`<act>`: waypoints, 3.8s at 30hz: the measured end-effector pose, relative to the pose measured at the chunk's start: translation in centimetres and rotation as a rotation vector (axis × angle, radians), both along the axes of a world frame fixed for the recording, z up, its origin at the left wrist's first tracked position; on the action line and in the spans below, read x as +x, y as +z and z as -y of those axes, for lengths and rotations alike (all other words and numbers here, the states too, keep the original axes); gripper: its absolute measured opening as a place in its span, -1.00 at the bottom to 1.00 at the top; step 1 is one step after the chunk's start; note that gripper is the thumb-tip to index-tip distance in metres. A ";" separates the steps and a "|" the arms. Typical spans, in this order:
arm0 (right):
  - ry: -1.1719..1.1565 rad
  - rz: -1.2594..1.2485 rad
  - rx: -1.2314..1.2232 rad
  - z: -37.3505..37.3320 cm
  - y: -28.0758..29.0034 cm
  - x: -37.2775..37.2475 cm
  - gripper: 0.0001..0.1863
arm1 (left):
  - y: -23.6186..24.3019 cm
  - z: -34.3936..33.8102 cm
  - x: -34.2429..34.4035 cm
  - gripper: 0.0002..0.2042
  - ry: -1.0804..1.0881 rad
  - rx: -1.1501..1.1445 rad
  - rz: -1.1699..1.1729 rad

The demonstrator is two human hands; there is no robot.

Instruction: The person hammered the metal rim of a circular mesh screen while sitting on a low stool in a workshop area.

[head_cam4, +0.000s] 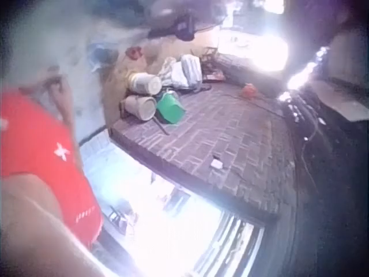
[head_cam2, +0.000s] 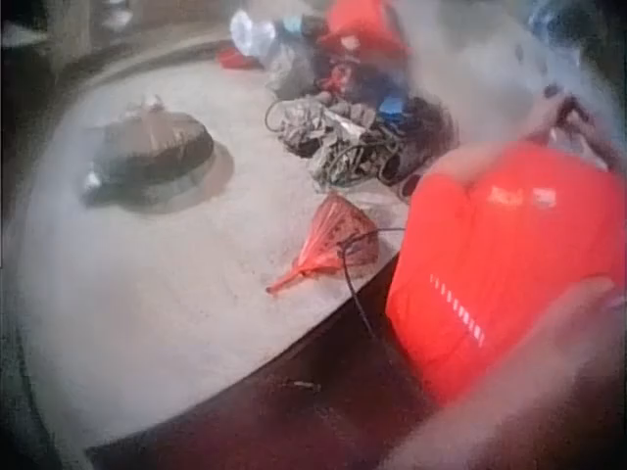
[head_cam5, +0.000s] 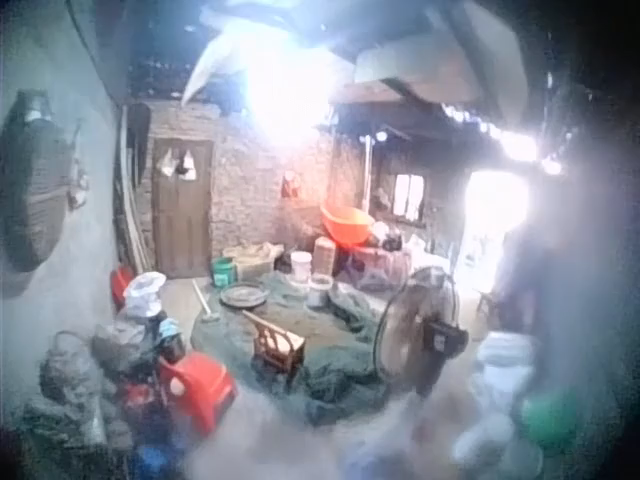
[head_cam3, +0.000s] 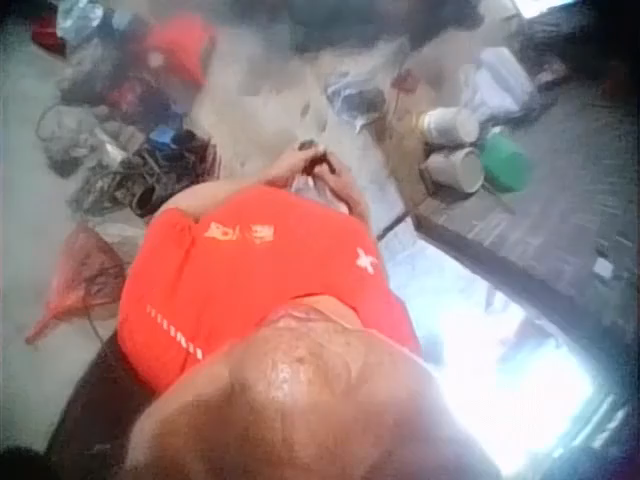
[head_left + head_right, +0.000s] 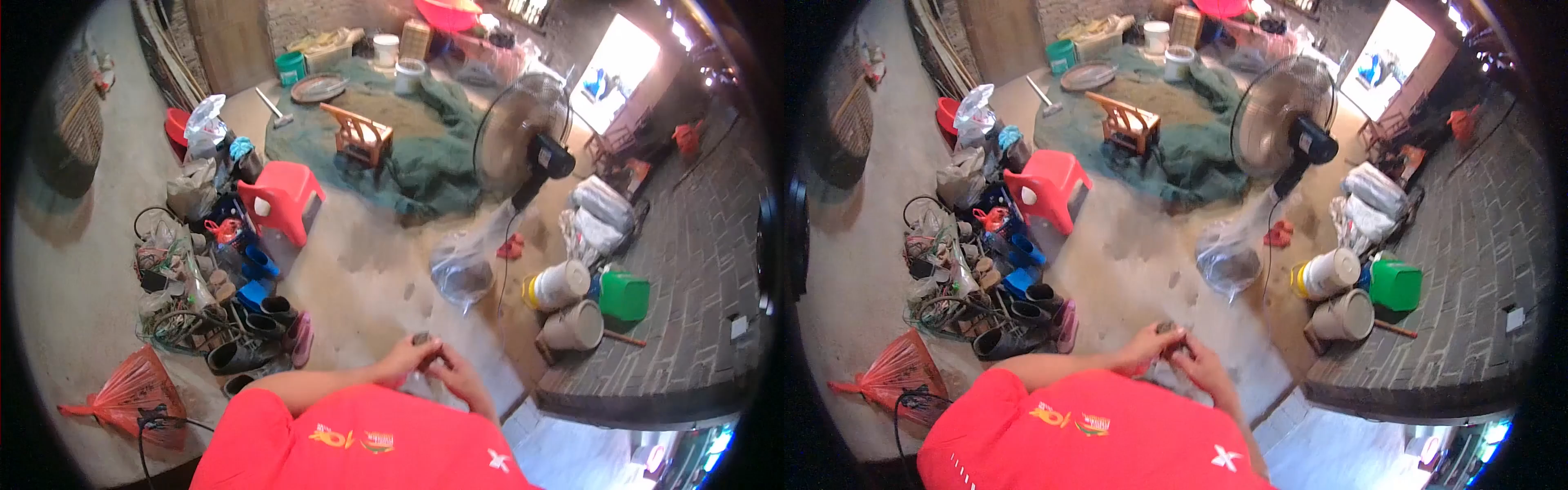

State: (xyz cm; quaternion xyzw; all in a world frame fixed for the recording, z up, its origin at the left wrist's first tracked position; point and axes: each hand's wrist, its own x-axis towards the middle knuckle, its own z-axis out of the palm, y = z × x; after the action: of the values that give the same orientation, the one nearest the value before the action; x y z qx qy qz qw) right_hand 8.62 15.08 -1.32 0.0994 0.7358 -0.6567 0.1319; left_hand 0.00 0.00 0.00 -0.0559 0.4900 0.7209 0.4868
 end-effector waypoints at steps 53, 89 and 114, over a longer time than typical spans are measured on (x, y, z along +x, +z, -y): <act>-0.128 0.312 0.289 -11.2 -8.9 -86.2 -0.69 | -4.3 10.6 -86.6 -0.80 0.278 -0.558 0.053; -0.531 0.846 0.190 -3.3 -7.3 -96.4 -0.83 | -25.8 2.1 -119.6 -0.42 -0.831 -1.170 -0.256; -0.405 0.690 0.334 -6.1 -10.6 -102.7 -0.72 | -26.3 4.4 -113.3 -0.59 -0.712 -0.785 -0.382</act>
State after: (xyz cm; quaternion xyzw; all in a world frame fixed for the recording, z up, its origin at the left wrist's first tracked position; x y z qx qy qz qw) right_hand -94.08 21.22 -11.95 0.4755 0.7106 -0.4694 0.2206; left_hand -113.26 -4.38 -26.31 0.0674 0.7896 0.2730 0.5454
